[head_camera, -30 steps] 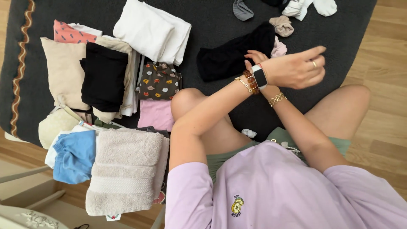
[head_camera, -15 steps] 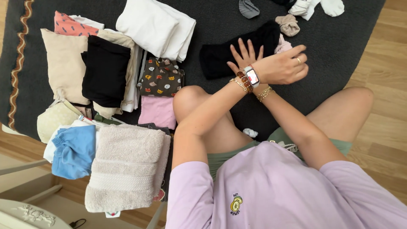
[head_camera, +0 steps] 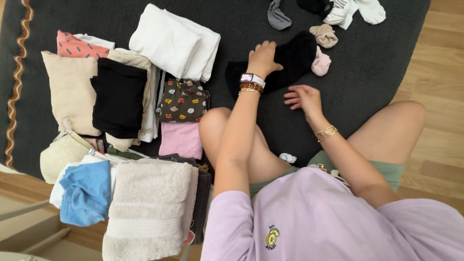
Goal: Folding various items of laundry and organizing them into neat piles.
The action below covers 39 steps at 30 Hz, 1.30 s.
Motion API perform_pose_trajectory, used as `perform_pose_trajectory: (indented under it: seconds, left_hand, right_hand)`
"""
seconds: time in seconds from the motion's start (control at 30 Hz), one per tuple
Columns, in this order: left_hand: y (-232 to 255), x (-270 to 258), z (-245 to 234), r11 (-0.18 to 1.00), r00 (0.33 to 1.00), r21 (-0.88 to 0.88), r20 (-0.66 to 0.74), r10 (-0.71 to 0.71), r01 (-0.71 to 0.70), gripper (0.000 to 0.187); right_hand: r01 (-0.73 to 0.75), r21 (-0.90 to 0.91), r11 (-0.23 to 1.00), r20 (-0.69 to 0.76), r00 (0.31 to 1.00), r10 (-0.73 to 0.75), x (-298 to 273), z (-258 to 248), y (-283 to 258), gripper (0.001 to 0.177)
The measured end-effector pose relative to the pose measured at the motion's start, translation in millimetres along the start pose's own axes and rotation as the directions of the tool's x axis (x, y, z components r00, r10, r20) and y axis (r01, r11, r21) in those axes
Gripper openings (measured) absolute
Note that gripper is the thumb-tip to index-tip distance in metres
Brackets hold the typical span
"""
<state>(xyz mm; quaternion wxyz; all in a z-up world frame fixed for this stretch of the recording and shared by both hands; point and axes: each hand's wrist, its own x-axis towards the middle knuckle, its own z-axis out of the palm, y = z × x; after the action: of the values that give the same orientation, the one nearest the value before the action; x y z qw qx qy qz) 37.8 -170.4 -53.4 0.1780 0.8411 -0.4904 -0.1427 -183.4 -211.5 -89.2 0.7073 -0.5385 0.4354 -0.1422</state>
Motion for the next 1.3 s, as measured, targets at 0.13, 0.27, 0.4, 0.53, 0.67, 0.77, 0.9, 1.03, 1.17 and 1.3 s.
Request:
perform_pose_trajectory:
  seconds: [0.13,0.27,0.4,0.53,0.67,0.77,0.9,1.03,1.17,1.3]
  left_hand:
    - [-25,26,40,0.989,0.99,0.05,0.001,-0.139,0.139,0.059]
    - [-65,44,72,0.925,0.996,-0.37,0.04,-0.079,0.088,0.045]
    - [-27,8,-20,0.692,0.991,-0.711,0.129,-0.041,0.121,0.035]
    - [-7,-11,-49,0.51,0.977,-0.847,-0.205,-0.051,-0.151,0.033]
    - [12,-23,-82,0.278,0.917,-0.878,-0.399,0.029,-0.391,0.016]
    - [5,-32,-74,0.286,0.889,-0.843,-0.451,0.083,-0.454,0.019]
    - [-17,-47,-40,0.576,0.995,-0.811,-0.093,0.042,-0.1,0.034]
    - [-12,-52,-12,0.786,0.875,-0.434,0.403,-0.268,0.441,0.051]
    - [-23,-41,30,0.818,0.804,-0.263,0.483,-0.348,0.512,0.059]
    - [-22,-43,25,0.756,0.783,-0.324,0.494,-0.377,0.568,0.06]
  right_hand:
    - [-0.105,0.356,0.928,0.058,0.994,0.09,9,1,1,0.025]
    - [-0.255,0.565,0.785,0.256,0.958,0.127,34,-2,-1,0.028]
    - [-0.253,0.53,0.809,0.291,0.951,0.106,21,16,-70,0.028]
    - [0.002,0.559,0.829,0.27,0.945,-0.184,14,16,-127,0.025]
    - [0.506,0.342,0.792,0.153,0.801,-0.579,24,6,-159,0.023]
    - [0.647,0.252,0.719,0.167,0.703,-0.691,24,1,-159,0.022]
    - [0.557,-0.289,0.779,0.153,0.83,-0.537,47,-15,-93,0.028]
    - [0.554,-0.342,0.759,0.163,0.83,-0.533,44,-11,-26,0.039]
    - [0.375,-0.461,0.804,0.048,0.915,-0.4,33,-6,-9,0.042]
    - [0.443,-0.447,0.777,-0.007,0.867,-0.499,29,-8,-4,0.047]
